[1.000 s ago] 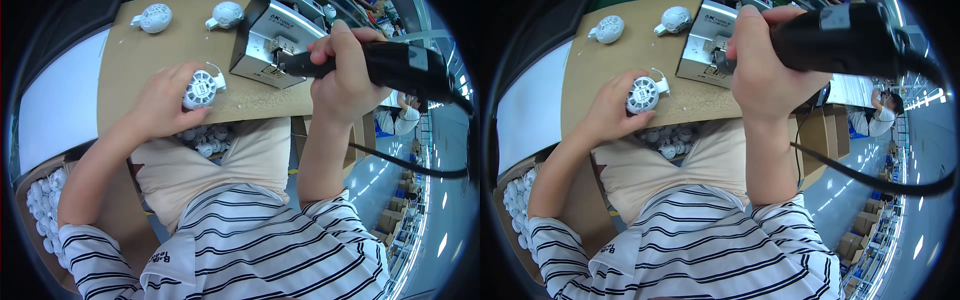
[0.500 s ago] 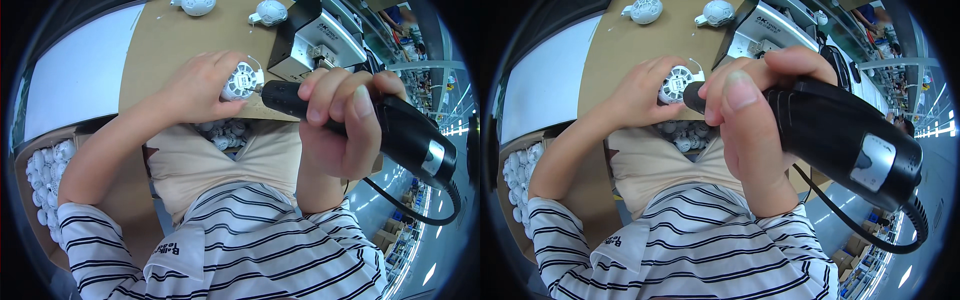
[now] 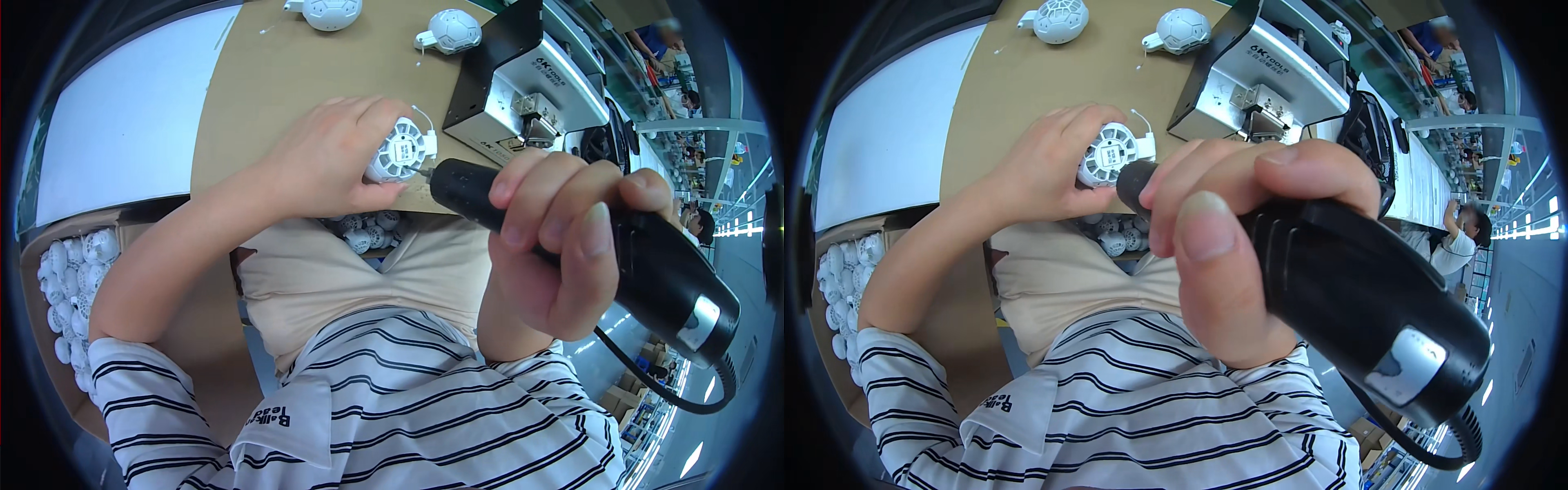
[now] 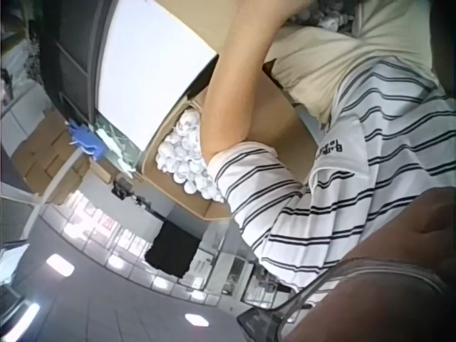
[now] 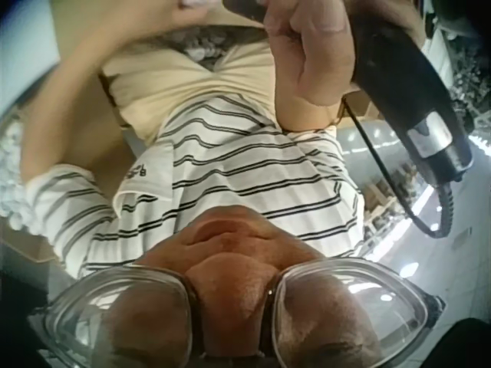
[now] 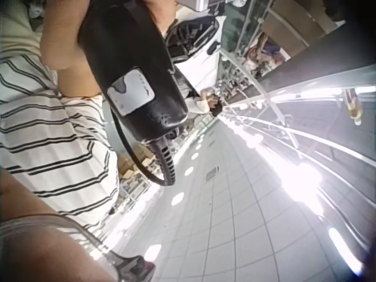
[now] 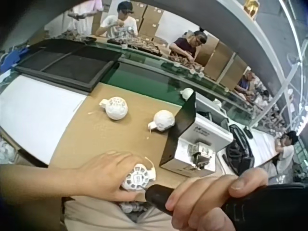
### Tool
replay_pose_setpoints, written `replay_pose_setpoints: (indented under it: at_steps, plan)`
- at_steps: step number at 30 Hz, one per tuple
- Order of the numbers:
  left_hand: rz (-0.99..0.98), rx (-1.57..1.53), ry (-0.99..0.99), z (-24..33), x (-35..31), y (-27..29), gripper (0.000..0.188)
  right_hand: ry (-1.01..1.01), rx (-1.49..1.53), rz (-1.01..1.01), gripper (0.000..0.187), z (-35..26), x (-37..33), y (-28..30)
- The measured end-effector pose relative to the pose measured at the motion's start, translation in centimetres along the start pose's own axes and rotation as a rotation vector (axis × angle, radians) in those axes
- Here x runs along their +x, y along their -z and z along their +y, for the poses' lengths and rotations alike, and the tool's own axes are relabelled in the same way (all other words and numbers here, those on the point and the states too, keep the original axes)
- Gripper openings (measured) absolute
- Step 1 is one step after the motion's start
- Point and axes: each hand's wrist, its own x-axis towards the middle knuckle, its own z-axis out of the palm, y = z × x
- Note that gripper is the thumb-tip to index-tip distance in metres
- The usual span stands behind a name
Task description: Manually assembling light bulb housings and internal components using an electric screwdriver.
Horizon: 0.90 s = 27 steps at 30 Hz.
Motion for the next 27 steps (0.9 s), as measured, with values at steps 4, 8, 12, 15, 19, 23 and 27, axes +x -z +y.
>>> replay_pose_setpoints:
  at_steps: [4,8,12,15,19,23,27]
  plan:
    - [-0.004,0.002,0.010,0.03,0.02,0.04,0.058,-0.003,0.020,-0.011,0.042,0.20,0.11,0.20]
    - [0.005,-0.010,0.005,0.00,-0.03,0.01,0.059,-0.040,0.025,0.016,0.041,-0.02,0.19,0.43]
    - [0.002,0.006,0.007,0.01,0.03,-0.18,0.058,-0.024,0.044,-0.070,0.042,-0.04,0.36,1.06]
    - [0.001,0.005,0.002,-0.07,0.05,-0.21,0.058,-0.025,0.036,-0.057,0.041,-0.04,0.28,1.01]
    - [0.008,0.006,-0.003,-0.08,0.03,-0.30,0.058,-0.030,0.030,-0.054,0.038,0.11,0.27,1.00]
    - [0.029,0.020,-0.017,-0.14,0.06,-0.27,0.057,-0.031,0.037,-0.079,0.036,0.34,0.35,0.84]
    - [0.002,-0.034,0.021,-0.37,-0.07,-0.57,0.062,-0.043,0.007,0.023,0.033,0.35,-0.25,0.12]
